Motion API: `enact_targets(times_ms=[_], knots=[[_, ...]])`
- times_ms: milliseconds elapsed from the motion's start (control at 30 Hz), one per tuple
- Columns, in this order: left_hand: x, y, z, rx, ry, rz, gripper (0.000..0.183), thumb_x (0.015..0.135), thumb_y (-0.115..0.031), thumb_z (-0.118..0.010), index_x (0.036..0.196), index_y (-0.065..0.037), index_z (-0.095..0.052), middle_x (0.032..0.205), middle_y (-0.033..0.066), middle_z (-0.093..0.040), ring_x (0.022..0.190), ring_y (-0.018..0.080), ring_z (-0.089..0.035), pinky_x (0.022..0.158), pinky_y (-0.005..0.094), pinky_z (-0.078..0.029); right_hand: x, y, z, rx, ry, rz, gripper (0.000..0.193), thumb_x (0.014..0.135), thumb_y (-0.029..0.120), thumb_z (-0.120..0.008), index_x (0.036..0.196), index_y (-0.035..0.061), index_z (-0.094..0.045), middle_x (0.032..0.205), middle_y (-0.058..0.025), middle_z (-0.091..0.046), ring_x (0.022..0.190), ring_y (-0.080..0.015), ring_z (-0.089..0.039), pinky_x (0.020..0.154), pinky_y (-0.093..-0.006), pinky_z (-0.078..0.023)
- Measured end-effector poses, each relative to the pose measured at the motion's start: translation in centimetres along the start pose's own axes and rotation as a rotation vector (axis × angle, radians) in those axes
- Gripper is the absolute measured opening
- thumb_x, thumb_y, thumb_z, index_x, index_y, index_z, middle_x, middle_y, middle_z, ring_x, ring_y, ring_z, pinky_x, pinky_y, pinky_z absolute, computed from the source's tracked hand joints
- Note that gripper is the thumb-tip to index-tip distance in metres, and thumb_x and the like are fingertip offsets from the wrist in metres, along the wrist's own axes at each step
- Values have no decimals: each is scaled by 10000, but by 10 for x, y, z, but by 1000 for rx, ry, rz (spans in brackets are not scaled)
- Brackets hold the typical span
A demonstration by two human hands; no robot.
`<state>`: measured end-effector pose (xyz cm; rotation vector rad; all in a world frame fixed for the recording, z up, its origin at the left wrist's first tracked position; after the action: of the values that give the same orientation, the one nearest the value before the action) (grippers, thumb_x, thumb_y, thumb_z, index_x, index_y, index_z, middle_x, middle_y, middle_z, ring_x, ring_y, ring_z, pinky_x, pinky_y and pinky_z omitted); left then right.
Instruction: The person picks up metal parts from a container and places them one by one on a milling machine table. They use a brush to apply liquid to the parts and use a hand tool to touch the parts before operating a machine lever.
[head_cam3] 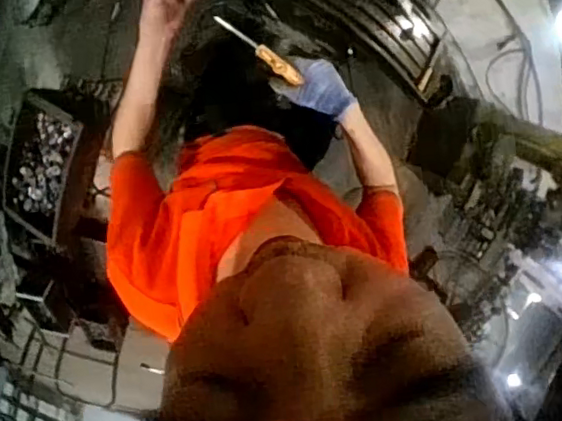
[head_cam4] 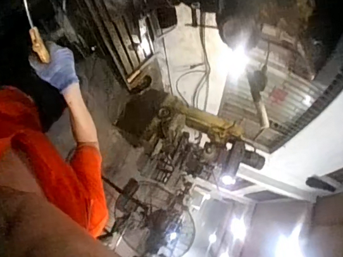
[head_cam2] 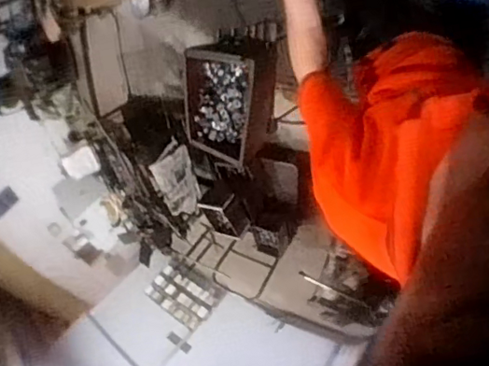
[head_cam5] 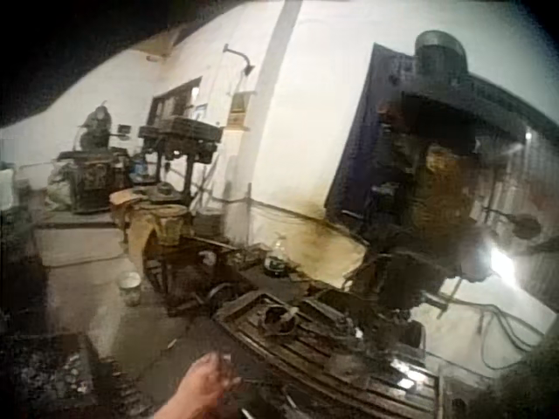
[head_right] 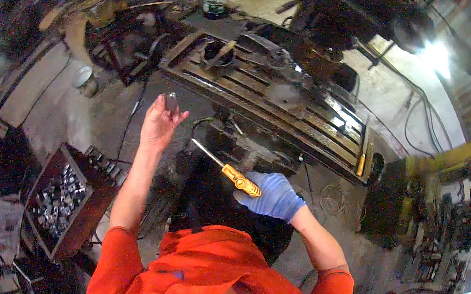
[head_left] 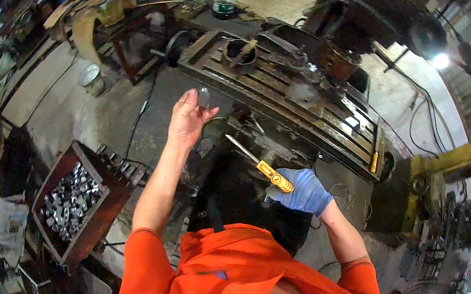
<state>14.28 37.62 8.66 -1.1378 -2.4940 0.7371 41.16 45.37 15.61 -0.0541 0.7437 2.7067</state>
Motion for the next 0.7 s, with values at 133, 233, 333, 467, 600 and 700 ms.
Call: enact_targets(times_ms=[133, 233, 333, 467, 600, 700], knots=[[3, 56, -29, -107, -28, 154, 182, 852, -270, -567, 896, -93, -549, 731, 27, -566, 574, 140, -530, 822, 426, -466, -15, -23, 10, 43, -94, -18, 389, 734, 420, -622, 854, 51, -604, 730, -186, -599, 688, -355, -585, 591, -407, -467], [1, 85, -46, -97, -25, 245, 199, 858, -266, -555, 914, -75, -540, 728, 42, -569, 564, 145, -529, 799, 443, -478, -29, -43, 18, 73, -143, -83, 385, 739, 421, -621, 855, 54, -607, 722, -190, -595, 671, -359, -580, 587, -407, -465], [6, 107, -53, -53, 29, 325, 208, 850, -223, -567, 951, -45, -532, 768, 62, -577, 584, 169, -559, 764, 451, -500, -40, -61, 27, -25, -115, -185, 396, 750, 452, -599, 778, 59, -627, 678, -192, -589, 637, -366, -573, 583, -410, -463], [25, 126, -75, 271, 141, 379, 271, 824, -127, -594, 1033, 29, -517, 843, 80, -583, 632, 202, -616, 688, 386, -538, -54, -91, 39, -118, -72, -283, 434, 751, 487, -579, 690, 60, -627, 645, -191, -583, 631, -369, -568, 582, -411, -460], [70, 137, -100, 1016, 399, 195, 283, 754, -107, -642, 994, 26, -573, 891, 87, -570, 693, 191, -616, 622, 285, -488, -63, -118, 52, -241, -17, -306, 418, 740, 475, -606, 714, 59, -636, 632, -182, -585, 594, -346, -573, 571, -398, -459], [97, 143, -131, 1583, 634, -326, 316, 676, -86, -664, 980, -43, -587, 907, 143, -535, 887, 311, -540, 772, 370, -444, -63, -118, 89, 259, -254, -450, 312, 737, 359, -670, 785, 51, -656, 590, -138, -584, 544, -160, -578, 551, -317, -450]])
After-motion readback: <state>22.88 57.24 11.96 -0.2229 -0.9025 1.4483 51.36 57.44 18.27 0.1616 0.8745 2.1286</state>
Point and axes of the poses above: each hand's wrist, its own x-axis towards the middle knuckle, its own z-axis out of the back of the hand, y = z × x, the point moved 4 cm from there along x, towards the middle knuckle
